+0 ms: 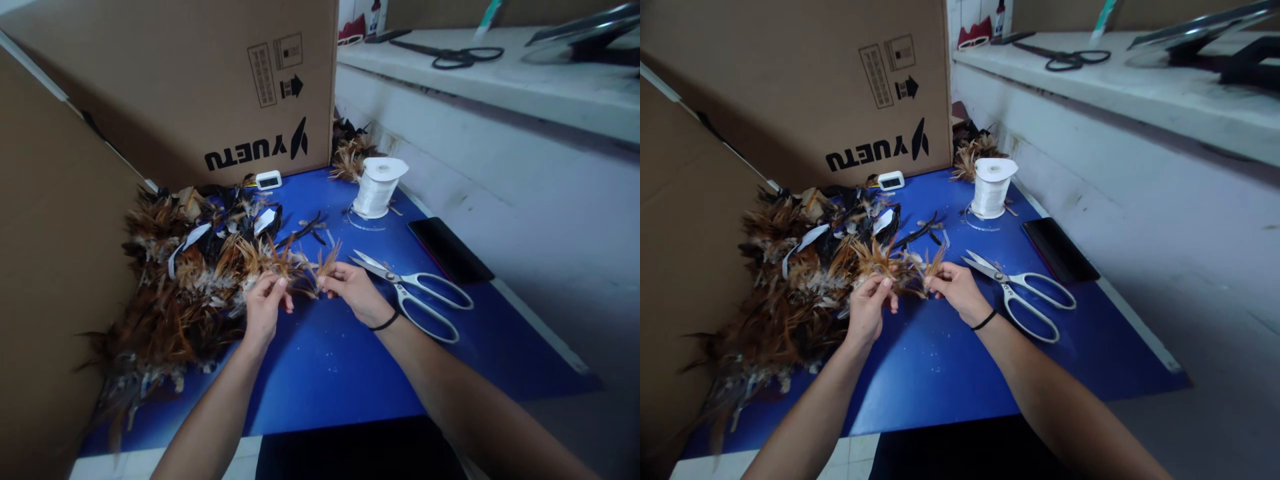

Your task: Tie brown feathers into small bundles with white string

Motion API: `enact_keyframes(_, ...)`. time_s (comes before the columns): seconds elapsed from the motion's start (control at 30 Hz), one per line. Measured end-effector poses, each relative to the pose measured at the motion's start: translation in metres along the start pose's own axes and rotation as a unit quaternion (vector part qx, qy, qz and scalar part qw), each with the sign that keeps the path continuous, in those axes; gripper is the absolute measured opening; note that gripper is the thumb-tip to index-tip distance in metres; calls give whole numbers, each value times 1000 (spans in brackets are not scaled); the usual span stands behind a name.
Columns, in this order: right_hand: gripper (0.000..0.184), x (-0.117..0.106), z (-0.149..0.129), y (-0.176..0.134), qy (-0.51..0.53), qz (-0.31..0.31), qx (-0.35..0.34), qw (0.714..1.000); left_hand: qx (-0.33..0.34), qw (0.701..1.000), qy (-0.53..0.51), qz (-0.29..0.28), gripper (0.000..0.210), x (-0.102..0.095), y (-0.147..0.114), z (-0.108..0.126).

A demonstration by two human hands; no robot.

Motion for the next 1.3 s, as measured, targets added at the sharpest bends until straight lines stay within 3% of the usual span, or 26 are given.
enact_keyframes(0.2, 20, 5, 2, -2, -36, -25, -9, 999, -112, 987, -52, -101, 25, 26, -15, -10)
enact_keyframes(0.4, 19, 6, 4, -1, -45, -11, -23, 999, -155, 970, -67, -176, 25, 34, -23, -16)
enact_keyframes(0.77, 25, -7, -2, 1, 20, 27, -43, 999, -161, 970, -97, -151, 24, 32, -19, -17)
enact_keyframes(0.87, 24, -7, -4, -1, 26, 18, -50, 998, -149, 980, -59, -116, 26, 27, -17, -18)
enact_keyframes(0.97, 23, 0, -7, -5, 18, -14, -62, 998, -92, 991, 12, -95, 27, 22, -14, -15)
enact_keyframes(1.1, 20, 11, -7, -10, -40, -40, -82, 995, -63, 985, 84, -135, 29, 24, -15, -14)
enact_keyframes(1.3, 14, 10, -8, -10, -84, -1, -127, 988, -28, 978, 127, -164, 28, 28, -18, -11)
Point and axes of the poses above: each hand's wrist, its own y-axis towards the middle knuckle, its own x-axis out of the palm, z = x × y, the point moved 6 cm from there along y, towards the middle knuckle, and after that the axes turned 14 degrees about x, right-handed, at the moved point
